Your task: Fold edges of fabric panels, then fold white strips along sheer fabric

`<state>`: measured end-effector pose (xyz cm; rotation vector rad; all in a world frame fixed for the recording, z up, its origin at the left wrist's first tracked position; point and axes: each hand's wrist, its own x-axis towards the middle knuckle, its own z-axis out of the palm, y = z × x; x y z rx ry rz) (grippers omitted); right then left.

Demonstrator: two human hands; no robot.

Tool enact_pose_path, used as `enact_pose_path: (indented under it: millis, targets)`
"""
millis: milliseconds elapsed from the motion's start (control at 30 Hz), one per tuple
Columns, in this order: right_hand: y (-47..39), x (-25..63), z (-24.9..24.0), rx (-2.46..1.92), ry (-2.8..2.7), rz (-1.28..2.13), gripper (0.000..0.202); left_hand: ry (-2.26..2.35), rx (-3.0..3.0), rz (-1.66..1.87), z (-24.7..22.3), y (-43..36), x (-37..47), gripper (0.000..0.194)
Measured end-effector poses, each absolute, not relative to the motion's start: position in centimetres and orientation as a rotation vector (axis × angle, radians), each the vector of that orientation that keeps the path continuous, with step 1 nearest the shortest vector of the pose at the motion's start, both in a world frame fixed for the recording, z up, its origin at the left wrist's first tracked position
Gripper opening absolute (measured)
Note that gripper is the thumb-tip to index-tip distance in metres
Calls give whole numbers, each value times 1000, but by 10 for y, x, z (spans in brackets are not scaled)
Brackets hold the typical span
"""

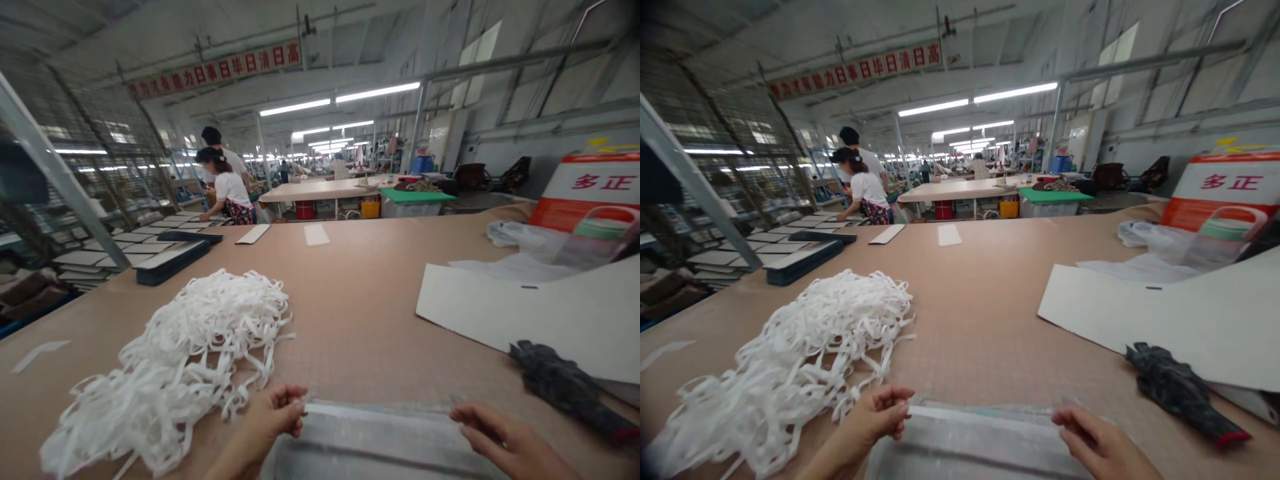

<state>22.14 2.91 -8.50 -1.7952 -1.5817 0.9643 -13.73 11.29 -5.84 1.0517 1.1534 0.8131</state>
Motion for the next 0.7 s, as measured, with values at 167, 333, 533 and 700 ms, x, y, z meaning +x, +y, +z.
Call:
enact_pose_path:
  millis: [167,333,533,700]
  targets:
    - [26,207,-101,-1909,-1807,830,26,1487,1481,746,-96,119,-146,17]
    - [30,215,-118,-2015,-1805,692,29,1515,1643,682,-103,124,-141,17]
    - [36,234,-131,-2092,-1783,692,33,1511,1595,593,-108,131,-133,22]
    - [38,239,-135,-2109,-1728,705,35,1527,1560,595,-106,134,-129,19]
